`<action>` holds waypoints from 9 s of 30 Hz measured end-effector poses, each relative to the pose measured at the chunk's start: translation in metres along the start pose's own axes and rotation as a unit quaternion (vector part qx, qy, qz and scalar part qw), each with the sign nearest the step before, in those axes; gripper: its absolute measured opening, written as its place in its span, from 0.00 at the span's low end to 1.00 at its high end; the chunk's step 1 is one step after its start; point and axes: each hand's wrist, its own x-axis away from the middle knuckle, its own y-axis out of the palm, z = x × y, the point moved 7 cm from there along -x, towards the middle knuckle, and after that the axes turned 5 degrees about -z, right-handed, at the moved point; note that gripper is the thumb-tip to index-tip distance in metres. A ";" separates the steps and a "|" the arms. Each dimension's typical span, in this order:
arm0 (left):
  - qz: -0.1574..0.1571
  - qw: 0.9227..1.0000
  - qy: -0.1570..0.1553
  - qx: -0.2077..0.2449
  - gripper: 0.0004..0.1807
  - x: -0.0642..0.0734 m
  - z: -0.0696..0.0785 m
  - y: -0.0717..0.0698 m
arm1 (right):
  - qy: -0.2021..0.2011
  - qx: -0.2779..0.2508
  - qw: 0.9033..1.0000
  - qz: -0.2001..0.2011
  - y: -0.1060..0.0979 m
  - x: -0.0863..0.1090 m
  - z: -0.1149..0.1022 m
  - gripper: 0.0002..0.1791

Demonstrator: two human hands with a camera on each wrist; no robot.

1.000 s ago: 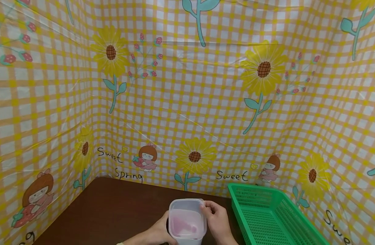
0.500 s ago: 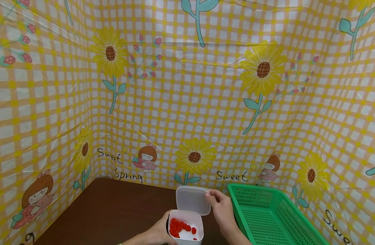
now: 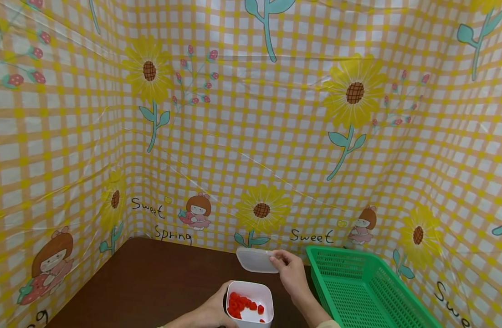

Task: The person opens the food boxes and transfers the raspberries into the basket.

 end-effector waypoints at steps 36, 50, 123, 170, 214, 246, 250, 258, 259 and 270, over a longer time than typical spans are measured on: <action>0.013 0.999 -0.010 -0.036 0.54 0.000 -0.002 -0.003 | -0.033 0.180 0.976 -0.119 0.033 -0.013 0.056 0.06; 0.018 0.999 -0.016 -0.036 0.53 0.002 0.001 0.002 | -0.056 0.217 0.963 -0.153 0.036 -0.011 0.065 0.07; 0.148 0.986 -0.077 -0.014 0.41 0.027 0.013 -0.009 | 0.086 -0.078 0.970 -0.212 0.075 0.033 -0.001 0.17; 0.210 0.974 -0.067 -0.052 0.28 0.042 0.020 -0.009 | 0.125 -0.018 0.974 -0.191 0.103 0.045 0.028 0.10; 0.203 0.976 -0.055 -0.056 0.26 0.038 0.013 -0.013 | 0.051 0.136 0.974 -0.172 0.106 0.045 0.019 0.04; 0.188 0.979 -0.061 -0.044 0.28 0.036 0.009 -0.013 | 0.064 0.127 0.977 -0.159 0.112 0.045 0.027 0.05; 0.193 0.978 -0.062 -0.045 0.27 0.035 0.008 -0.013 | 0.054 0.125 0.978 -0.159 0.111 0.045 0.025 0.05; 0.199 0.977 -0.058 -0.050 0.26 0.035 0.009 -0.012 | 0.068 0.124 0.975 -0.169 0.110 0.045 0.024 0.05; 0.198 0.977 -0.058 -0.049 0.26 0.036 0.008 -0.012 | 0.066 0.124 0.975 -0.170 0.110 0.045 0.024 0.05; 0.192 0.979 -0.060 -0.043 0.27 0.035 0.009 -0.011 | 0.052 0.116 0.977 -0.173 0.110 0.044 0.027 0.04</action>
